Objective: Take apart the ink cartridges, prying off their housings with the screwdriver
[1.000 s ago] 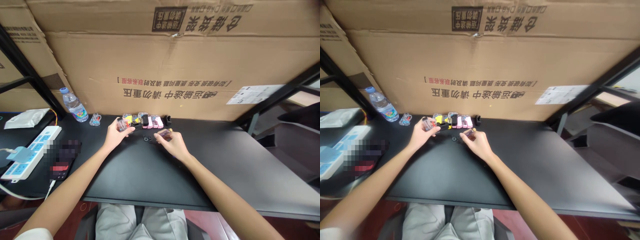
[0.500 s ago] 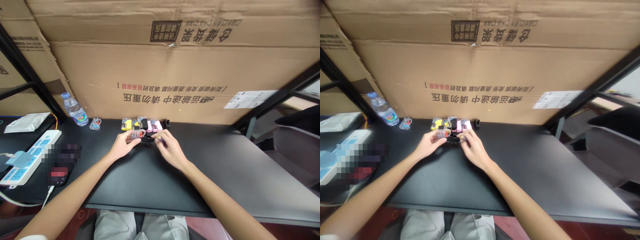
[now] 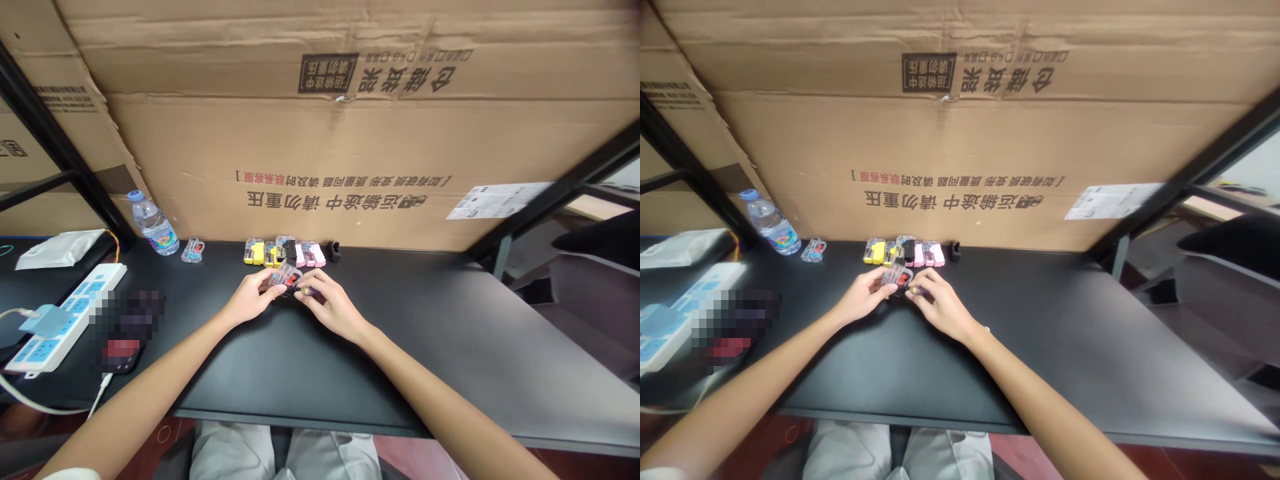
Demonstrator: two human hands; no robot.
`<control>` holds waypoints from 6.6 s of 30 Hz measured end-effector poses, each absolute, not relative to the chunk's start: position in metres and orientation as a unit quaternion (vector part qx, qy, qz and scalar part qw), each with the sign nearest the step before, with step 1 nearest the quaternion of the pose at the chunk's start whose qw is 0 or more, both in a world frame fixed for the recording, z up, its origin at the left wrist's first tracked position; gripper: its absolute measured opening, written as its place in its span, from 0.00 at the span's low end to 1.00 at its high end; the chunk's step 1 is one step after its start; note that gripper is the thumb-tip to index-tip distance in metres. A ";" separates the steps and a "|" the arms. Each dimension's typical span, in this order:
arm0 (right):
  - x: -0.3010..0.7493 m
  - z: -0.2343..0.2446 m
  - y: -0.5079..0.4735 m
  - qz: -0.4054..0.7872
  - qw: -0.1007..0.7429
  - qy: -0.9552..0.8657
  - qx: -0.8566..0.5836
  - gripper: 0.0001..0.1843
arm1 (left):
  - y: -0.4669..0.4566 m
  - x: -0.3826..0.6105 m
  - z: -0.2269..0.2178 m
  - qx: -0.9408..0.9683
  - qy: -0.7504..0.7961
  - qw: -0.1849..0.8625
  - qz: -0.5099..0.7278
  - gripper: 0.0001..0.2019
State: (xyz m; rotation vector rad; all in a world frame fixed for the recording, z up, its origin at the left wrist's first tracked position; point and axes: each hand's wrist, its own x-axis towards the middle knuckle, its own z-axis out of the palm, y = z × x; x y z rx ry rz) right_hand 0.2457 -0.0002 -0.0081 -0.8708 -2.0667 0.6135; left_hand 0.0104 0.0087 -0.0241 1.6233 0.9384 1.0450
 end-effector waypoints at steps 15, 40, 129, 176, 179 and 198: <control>0.249 -0.007 0.001 0.272 0.374 -0.795 -0.392 0.18 | 0.002 0.007 -0.011 0.739 0.335 0.448 0.375 0.13; 0.247 -0.008 0.000 0.269 0.370 -0.794 -0.400 0.15 | 0.002 0.003 -0.008 0.798 0.333 0.343 0.367 0.12; 0.240 0.003 -0.010 0.054 0.296 -0.901 -0.314 0.18 | 0.023 -0.026 -0.010 0.843 0.364 0.078 0.389 0.27; 0.260 0.004 0.011 0.374 0.468 -0.667 -0.442 0.40 | 0.008 -0.009 -0.011 0.751 0.405 0.413 0.319 0.24; 0.255 0.006 0.008 0.426 0.459 -0.641 -0.443 0.38 | 0.009 -0.009 -0.012 0.745 0.406 0.427 0.313 0.24; 0.262 0.012 0.012 0.437 0.369 -0.715 -0.402 0.17 | 0.009 -0.008 -0.010 0.734 0.409 0.445 0.309 0.23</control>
